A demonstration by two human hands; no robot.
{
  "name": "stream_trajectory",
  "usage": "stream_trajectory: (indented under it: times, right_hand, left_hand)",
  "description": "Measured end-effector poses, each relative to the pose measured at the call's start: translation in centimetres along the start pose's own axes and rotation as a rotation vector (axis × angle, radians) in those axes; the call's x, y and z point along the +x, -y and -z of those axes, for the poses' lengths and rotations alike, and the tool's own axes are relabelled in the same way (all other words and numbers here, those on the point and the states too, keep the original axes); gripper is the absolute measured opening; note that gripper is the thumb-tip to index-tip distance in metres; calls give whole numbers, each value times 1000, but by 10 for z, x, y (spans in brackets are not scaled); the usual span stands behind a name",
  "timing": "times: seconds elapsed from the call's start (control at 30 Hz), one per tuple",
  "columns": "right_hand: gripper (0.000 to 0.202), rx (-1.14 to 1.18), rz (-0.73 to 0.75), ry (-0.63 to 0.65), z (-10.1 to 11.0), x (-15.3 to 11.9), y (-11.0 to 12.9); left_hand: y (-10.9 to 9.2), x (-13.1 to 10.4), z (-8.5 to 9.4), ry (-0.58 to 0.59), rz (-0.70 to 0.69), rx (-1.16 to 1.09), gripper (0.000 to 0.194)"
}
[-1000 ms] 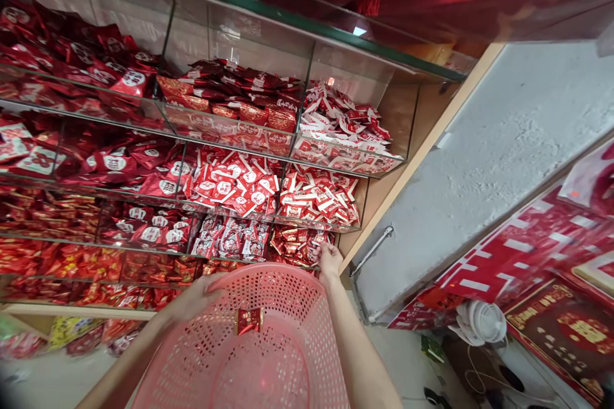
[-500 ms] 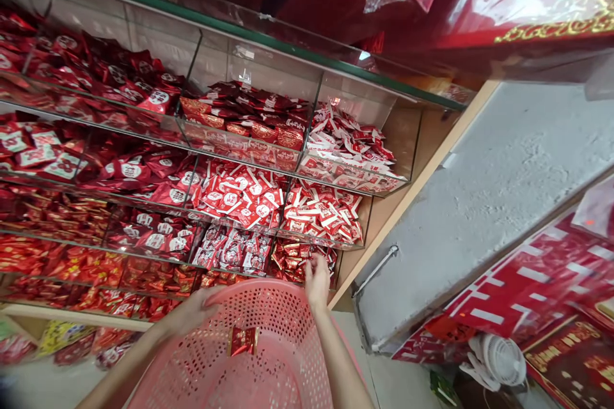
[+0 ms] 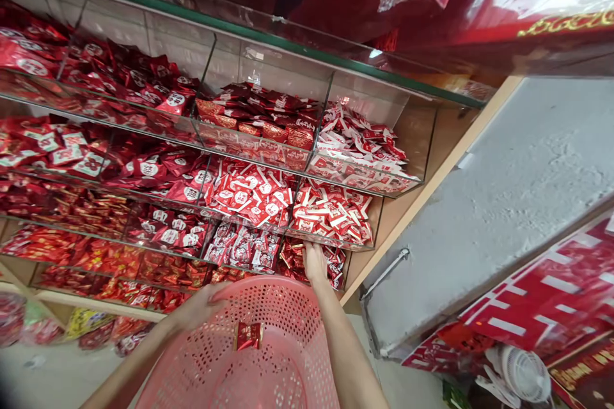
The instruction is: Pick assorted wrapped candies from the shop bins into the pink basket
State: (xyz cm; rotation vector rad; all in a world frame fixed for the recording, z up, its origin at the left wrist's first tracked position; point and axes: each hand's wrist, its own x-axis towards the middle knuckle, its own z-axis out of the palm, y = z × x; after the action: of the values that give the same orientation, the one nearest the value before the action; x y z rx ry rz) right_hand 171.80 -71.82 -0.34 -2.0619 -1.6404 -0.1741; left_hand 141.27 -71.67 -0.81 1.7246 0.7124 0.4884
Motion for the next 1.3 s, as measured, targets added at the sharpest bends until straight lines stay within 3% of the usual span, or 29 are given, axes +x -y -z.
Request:
stream_trajectory:
  times: [0.27,0.5,0.7,0.83,1.0,1.13,1.3]
  right_hand:
    - [21,141,82,-8,11,-1,-1]
    - [22,247,62,-137,13,-28,5]
    - [14,503,62,-257,39,-65,26]
    - [17,751,-155,-113,35,-109,47]
    - [30,1223,-652,206,-14,-155,58]
    - [31,1310,-905,201,-36,-170,43]
    - [22,1251,-980,233,-33,-175,18]
  left_hand:
    - [7,-2,6,-27,-35,60,39]
    - [6,4,2,-11,-45,86,37]
    - [0,11,-3,30,-39,28,40]
    - [-1,13,-5,46,-42,67,40]
    - [5,17,-10,33,-41,112,42]
    - [3,16,-12,47,-33,142,40]
    - [-8,8,-11,57,-16,95,40]
